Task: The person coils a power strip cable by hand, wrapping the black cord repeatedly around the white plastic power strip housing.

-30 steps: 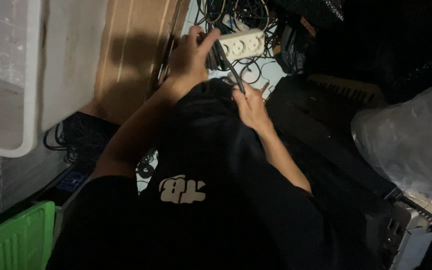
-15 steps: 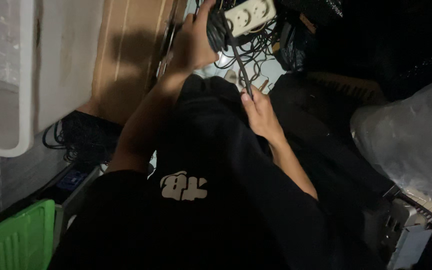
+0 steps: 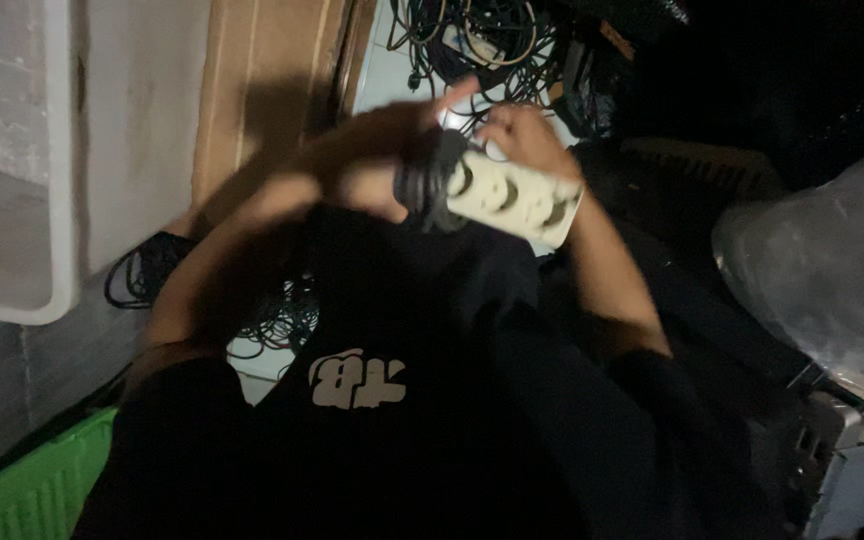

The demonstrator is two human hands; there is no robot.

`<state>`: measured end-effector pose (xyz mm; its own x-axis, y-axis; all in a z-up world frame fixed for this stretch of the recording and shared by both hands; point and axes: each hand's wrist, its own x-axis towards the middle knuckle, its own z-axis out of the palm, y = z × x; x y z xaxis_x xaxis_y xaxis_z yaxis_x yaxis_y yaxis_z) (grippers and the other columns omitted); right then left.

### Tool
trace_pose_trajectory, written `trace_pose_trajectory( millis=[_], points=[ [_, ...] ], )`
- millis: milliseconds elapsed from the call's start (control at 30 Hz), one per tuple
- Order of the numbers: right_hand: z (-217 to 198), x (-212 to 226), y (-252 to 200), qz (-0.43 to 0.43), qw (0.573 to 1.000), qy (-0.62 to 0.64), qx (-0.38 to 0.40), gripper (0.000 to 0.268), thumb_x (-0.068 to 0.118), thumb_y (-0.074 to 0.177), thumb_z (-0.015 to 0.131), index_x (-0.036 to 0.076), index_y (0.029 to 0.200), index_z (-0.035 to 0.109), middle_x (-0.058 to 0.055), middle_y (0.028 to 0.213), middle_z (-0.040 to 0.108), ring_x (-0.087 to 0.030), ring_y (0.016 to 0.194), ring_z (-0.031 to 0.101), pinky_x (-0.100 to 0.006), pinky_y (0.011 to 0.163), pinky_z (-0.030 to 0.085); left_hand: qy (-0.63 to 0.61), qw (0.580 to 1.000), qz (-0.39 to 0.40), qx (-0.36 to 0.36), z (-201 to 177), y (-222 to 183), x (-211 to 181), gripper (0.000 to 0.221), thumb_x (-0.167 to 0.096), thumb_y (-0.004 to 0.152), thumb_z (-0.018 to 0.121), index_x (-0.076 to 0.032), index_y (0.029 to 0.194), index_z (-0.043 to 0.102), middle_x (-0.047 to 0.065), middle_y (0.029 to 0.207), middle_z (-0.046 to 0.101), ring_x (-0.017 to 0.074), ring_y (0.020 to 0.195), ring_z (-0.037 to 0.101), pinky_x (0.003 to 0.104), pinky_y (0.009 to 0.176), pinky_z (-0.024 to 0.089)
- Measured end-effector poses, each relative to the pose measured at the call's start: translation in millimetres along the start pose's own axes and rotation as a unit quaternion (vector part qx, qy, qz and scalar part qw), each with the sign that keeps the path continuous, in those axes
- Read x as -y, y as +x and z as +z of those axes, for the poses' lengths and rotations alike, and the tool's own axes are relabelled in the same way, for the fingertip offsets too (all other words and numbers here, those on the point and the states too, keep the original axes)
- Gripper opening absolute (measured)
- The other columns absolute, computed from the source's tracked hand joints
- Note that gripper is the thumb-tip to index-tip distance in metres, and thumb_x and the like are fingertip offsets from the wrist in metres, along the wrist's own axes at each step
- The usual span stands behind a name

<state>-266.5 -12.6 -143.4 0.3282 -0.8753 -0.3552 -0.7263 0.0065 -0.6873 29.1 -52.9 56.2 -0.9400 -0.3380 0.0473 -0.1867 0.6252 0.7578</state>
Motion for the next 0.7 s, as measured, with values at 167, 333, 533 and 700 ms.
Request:
trace_pose_trajectory(
  millis=[167, 333, 533, 700],
  points=[
    [-53.7, 67.4, 8.3, -0.085, 0.97, -0.183, -0.135, 0.057, 0.066, 0.095, 0.071, 0.01, 0.089, 0.074, -0.009, 0.068, 0.067, -0.028, 0.062, 0.066, -0.042, 0.059, 0.052, 0.151, 0.957, -0.246, -0.015, 52.1, -6.8, 21.9, 0.113, 0.005, 0.078, 0.077, -0.011, 0.169, 0.011, 0.031, 0.126, 0.062, 0.0405, 0.094, 0.068, 0.048, 0.07, 0.058],
    [-34.4, 134.2, -32.5, 0.041, 0.997, 0.006, -0.06, 0.037, 0.04, 0.104, 0.064, 0.004, 0.102, 0.065, -0.01, 0.067, 0.064, -0.026, 0.061, 0.065, -0.041, 0.063, 0.051, 0.122, 0.922, -0.317, -0.185, 70.3, -0.7, 50.5, 0.105, -0.005, 0.071, 0.08, -0.015, 0.159, 0.024, 0.025, 0.125, 0.056, 0.046, 0.107, 0.06, 0.052, 0.081, 0.054],
    [0.9, 108.2, -70.0, -0.096, 0.945, 0.292, -0.113, 0.023, 0.021, 0.103, 0.06, 0.001, 0.111, 0.054, -0.006, 0.103, 0.057, -0.017, 0.101, 0.055, -0.033, 0.096, 0.045, 0.162, 0.898, -0.231, -0.339, 77.7, -0.3, 34.4, 0.071, -0.013, 0.084, 0.085, -0.018, 0.144, 0.048, 0.012, 0.127, 0.058, 0.0379, 0.114, 0.057, 0.049, 0.092, 0.051],
    [54.0, 37.1, -51.9, -0.112, 0.928, 0.33, -0.134, 0.027, 0.024, 0.106, 0.048, 0.0, 0.118, 0.055, -0.006, 0.117, 0.056, -0.017, 0.115, 0.053, -0.032, 0.107, 0.04, 0.227, 0.886, -0.152, -0.374, 75.4, 7.2, 42.7, 0.054, -0.008, 0.091, 0.082, -0.007, 0.136, 0.052, 0.012, 0.127, 0.057, 0.0358, 0.116, 0.059, 0.045, 0.098, 0.052]
  ],
)
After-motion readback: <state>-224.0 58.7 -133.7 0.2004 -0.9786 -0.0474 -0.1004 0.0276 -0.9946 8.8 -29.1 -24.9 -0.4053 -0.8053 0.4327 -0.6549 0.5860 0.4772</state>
